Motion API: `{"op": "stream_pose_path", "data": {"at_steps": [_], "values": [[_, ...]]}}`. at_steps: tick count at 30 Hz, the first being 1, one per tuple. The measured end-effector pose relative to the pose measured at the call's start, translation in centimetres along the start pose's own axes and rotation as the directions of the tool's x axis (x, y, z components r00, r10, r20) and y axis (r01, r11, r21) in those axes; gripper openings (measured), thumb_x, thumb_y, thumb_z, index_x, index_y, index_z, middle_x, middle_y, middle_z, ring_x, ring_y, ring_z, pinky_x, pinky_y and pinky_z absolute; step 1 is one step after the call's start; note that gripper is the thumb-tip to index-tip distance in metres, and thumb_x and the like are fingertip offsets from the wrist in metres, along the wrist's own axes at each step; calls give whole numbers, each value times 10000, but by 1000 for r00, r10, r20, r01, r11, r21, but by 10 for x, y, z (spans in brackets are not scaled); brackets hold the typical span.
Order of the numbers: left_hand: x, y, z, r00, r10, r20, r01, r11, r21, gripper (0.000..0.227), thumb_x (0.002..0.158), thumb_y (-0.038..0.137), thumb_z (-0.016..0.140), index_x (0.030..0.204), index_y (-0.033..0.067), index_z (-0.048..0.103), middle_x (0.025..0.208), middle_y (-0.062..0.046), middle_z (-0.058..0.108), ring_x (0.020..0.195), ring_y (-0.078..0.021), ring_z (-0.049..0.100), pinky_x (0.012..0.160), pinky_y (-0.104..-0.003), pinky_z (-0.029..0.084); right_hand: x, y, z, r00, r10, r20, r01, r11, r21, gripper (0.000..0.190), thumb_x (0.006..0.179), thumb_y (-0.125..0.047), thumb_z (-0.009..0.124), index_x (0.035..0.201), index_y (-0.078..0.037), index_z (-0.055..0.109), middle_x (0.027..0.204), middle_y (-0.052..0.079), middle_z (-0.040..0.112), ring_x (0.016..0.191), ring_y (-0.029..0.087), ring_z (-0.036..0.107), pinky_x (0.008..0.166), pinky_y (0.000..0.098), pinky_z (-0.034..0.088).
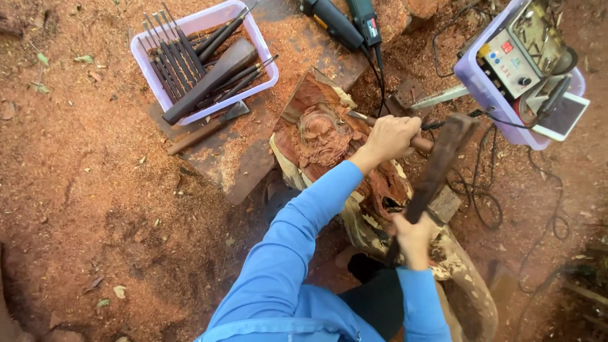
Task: Carving and refining a wood sculpture using a mallet, chisel, and power grinder.
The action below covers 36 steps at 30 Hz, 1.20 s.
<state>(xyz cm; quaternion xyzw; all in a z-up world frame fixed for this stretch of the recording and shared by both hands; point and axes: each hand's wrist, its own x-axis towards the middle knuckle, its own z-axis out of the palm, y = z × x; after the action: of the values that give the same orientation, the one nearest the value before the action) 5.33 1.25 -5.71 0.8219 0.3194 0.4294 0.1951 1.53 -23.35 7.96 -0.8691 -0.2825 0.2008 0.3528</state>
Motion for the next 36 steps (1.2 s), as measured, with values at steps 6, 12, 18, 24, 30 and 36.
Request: {"op": "stream_pose_path", "data": {"at_steps": [6, 12, 18, 24, 30, 36], "values": [[6, 10, -32, 993, 16, -117, -15, 1000, 6, 455, 559, 405, 800, 848, 217, 504, 756, 18, 577, 730, -211, 647, 691, -374, 477, 13, -8, -37, 966, 5, -258, 166, 755, 634, 168, 942, -13, 645, 1051, -117, 570, 536, 126, 502, 382, 184, 472, 445, 345, 453], [-18, -9, 0, 977, 167, -133, -150, 980, 130, 222, 758, 355, 680, 809, 225, 508, 678, 21, 588, 633, -195, 646, 641, -358, 453, -2, -17, 1, 994, 81, 74, -97, 963, 250, 188, 705, 9, 752, 670, -47, 576, 377, 138, 469, 298, 209, 475, 345, 370, 398], [-21, -8, -15, 980, 191, -56, -186, 979, 88, 494, 486, 438, 808, 832, 244, 514, 728, 22, 612, 689, -195, 657, 698, -380, 475, -35, 12, 48, 989, 97, -108, -16, 815, 580, 85, 813, 27, 664, 823, -26, 599, 413, 175, 485, 314, 248, 518, 372, 351, 443], [24, 10, -101, 905, 100, 414, -144, 987, 75, 202, 771, 340, 717, 687, 208, 590, 614, 52, 666, 577, -166, 643, 598, -344, 486, -52, 16, 9, 948, 186, 258, -301, 791, 533, 139, 835, 66, 625, 948, 7, 569, 884, 217, 692, 488, 216, 524, 437, 339, 447], [16, 37, -126, 982, 187, 30, -183, 978, -104, 227, 708, 263, 732, 732, 160, 532, 616, 18, 619, 595, -192, 657, 580, -357, 472, -53, 11, -32, 988, 93, 120, -133, 909, 394, 142, 817, 36, 654, 953, 22, 617, 734, 139, 658, 460, 183, 548, 432, 315, 487], [16, 20, -129, 983, 132, -125, -143, 986, -88, 290, 791, 312, 761, 749, 167, 514, 606, 34, 620, 556, -136, 634, 539, -295, 446, -38, -44, -79, 961, -276, -19, 273, 932, 237, 227, 896, 94, 611, 1094, -16, 614, 845, 102, 663, 537, 162, 604, 481, 253, 555]]}}
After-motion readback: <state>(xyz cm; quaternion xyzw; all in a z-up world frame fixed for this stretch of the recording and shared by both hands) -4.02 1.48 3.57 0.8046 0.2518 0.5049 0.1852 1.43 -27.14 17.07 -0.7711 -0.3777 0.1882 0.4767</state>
